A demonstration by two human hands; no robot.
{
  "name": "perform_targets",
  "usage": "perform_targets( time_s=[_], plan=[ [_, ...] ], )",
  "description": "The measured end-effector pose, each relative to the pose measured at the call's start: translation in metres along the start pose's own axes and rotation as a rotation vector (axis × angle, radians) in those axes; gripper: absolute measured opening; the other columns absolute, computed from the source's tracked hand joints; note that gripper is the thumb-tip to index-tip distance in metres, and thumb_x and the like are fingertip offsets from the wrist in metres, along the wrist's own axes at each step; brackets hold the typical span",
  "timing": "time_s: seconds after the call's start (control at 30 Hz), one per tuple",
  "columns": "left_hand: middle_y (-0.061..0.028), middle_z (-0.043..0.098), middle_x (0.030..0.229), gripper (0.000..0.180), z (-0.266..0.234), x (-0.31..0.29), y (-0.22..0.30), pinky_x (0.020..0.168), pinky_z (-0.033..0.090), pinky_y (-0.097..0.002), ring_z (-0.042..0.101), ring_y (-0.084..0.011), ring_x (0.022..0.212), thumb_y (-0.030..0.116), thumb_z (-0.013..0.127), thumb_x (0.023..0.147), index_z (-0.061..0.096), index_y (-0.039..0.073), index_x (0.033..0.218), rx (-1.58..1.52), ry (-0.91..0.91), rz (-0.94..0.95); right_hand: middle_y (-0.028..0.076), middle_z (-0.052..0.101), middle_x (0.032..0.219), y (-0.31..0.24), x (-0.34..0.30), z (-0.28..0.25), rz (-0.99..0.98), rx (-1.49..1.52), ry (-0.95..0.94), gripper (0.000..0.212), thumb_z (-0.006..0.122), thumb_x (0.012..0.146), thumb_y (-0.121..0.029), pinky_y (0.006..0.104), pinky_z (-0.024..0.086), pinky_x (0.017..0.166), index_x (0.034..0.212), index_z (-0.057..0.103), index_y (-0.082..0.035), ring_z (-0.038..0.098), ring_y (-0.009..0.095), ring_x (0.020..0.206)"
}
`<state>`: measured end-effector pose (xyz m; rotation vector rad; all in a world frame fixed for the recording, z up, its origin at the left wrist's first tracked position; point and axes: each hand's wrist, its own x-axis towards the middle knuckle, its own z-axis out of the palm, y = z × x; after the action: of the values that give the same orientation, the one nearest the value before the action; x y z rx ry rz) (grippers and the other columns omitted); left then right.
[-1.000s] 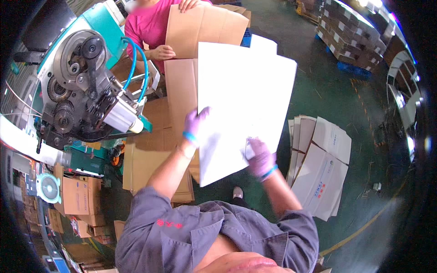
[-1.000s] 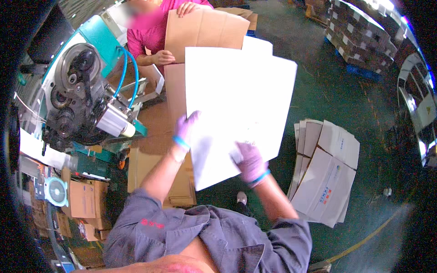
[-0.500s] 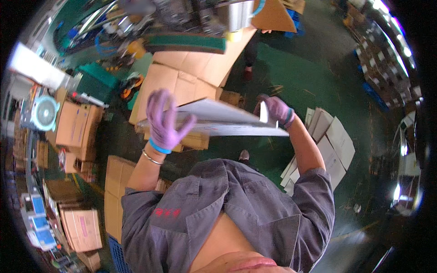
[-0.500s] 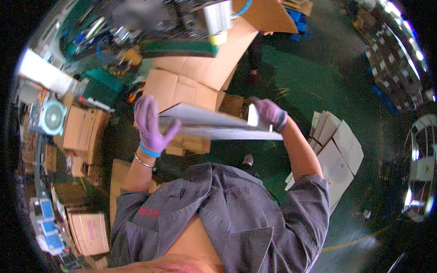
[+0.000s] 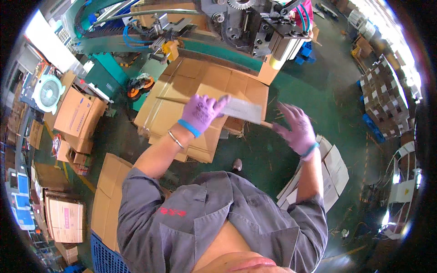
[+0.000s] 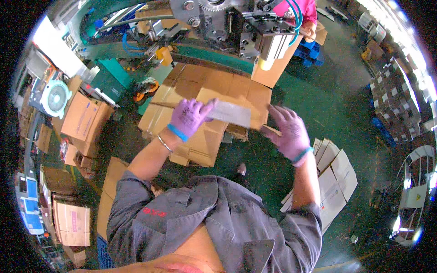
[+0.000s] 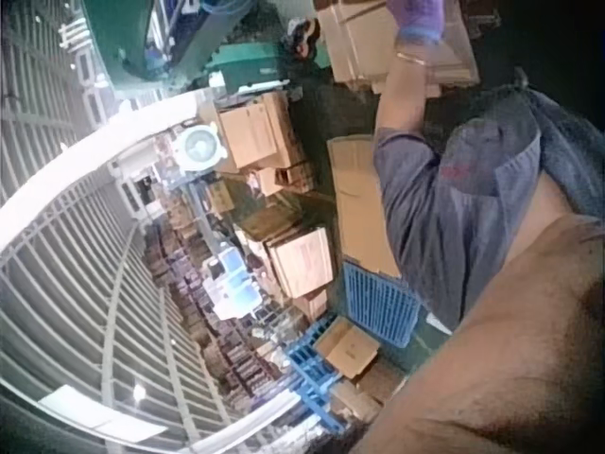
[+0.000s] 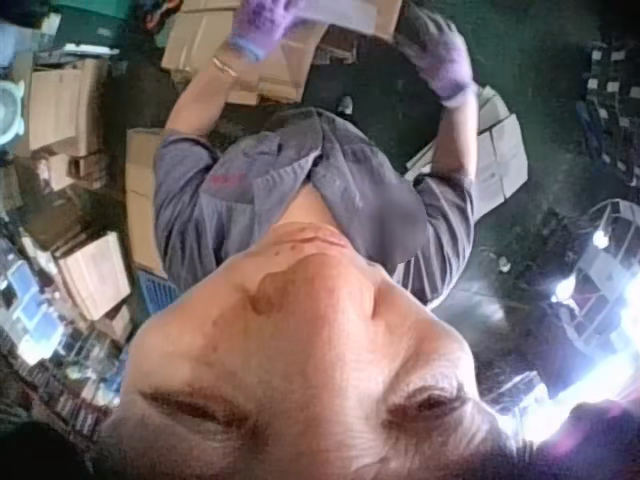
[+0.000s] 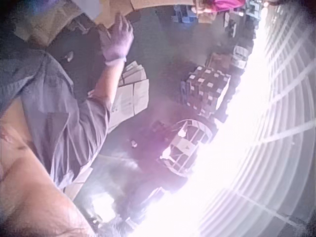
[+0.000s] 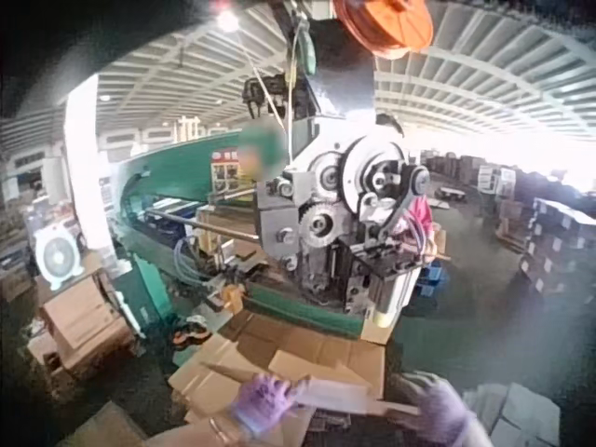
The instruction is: The person takes a cardboard box from a stack, folds the flaps, and feeds it through a sealing machine while another person assists by handling the boxes on the other side.
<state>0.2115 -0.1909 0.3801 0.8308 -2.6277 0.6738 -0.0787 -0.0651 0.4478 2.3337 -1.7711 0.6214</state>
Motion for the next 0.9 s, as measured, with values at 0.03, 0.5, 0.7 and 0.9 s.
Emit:
perform_targets(
  time_s=[0.03, 0.5, 0.7, 0.9],
  plan=[
    [-0.0005, 0.055, 0.076, 0.058, -0.003, 0.018, -0.009, 0.063, 0.042, -0.0351, 0.057, -0.0184, 0.074, 0.035, 0.054, 0.086, 0.038, 0.019, 0.139, -0.030, 0.028, -0.040, 0.016, 0.061, 0.112, 0.016, -0.012, -0.011, 0.073, 0.017, -0.098, 0.054, 0.067, 0.079, -0.031, 0.0426, 0.045, 0.090, 0.126, 0.052, -0.008, 0.057, 0.034, 0.103],
    [-0.0111, 0.058, 0.122, 0.055, 0.042, 0.127, -0.084, 0.100, 0.036, -0.0484, 0.051, -0.0342, 0.114, 0.043, 0.076, 0.069, 0.063, 0.017, 0.116, -0.326, 0.188, -0.219, 0.010, 0.064, 0.084, 0.194, 0.057, 0.019, 0.735, 1.279, 0.702, 0.057, 0.037, 0.096, -0.047, 0.0258, 0.046, 0.067, 0.116, 0.058, 0.002, 0.059, 0.015, 0.067],
    [-0.0114, 0.055, 0.125, 0.054, 0.050, 0.110, -0.108, 0.103, 0.034, -0.0477, 0.048, -0.0336, 0.117, 0.040, 0.070, 0.075, 0.058, 0.015, 0.121, -0.395, 0.126, -0.256, 0.017, 0.062, 0.107, 0.241, 0.123, 0.038, 0.631, 1.503, 0.672, 0.039, 0.059, 0.084, -0.017, 0.0331, 0.048, 0.083, 0.119, 0.054, 0.000, 0.062, 0.026, 0.091],
    [-0.0121, 0.052, 0.129, 0.054, 0.054, 0.096, -0.127, 0.105, 0.032, -0.0475, 0.045, -0.0332, 0.120, 0.039, 0.066, 0.079, 0.053, 0.013, 0.125, -0.425, 0.126, -0.287, 0.024, 0.059, 0.117, 0.261, 0.111, 0.059, -0.002, 0.655, 0.577, 0.033, 0.061, 0.079, 0.003, 0.0377, 0.049, 0.085, 0.111, 0.061, -0.004, 0.061, 0.034, 0.103]
  ],
)
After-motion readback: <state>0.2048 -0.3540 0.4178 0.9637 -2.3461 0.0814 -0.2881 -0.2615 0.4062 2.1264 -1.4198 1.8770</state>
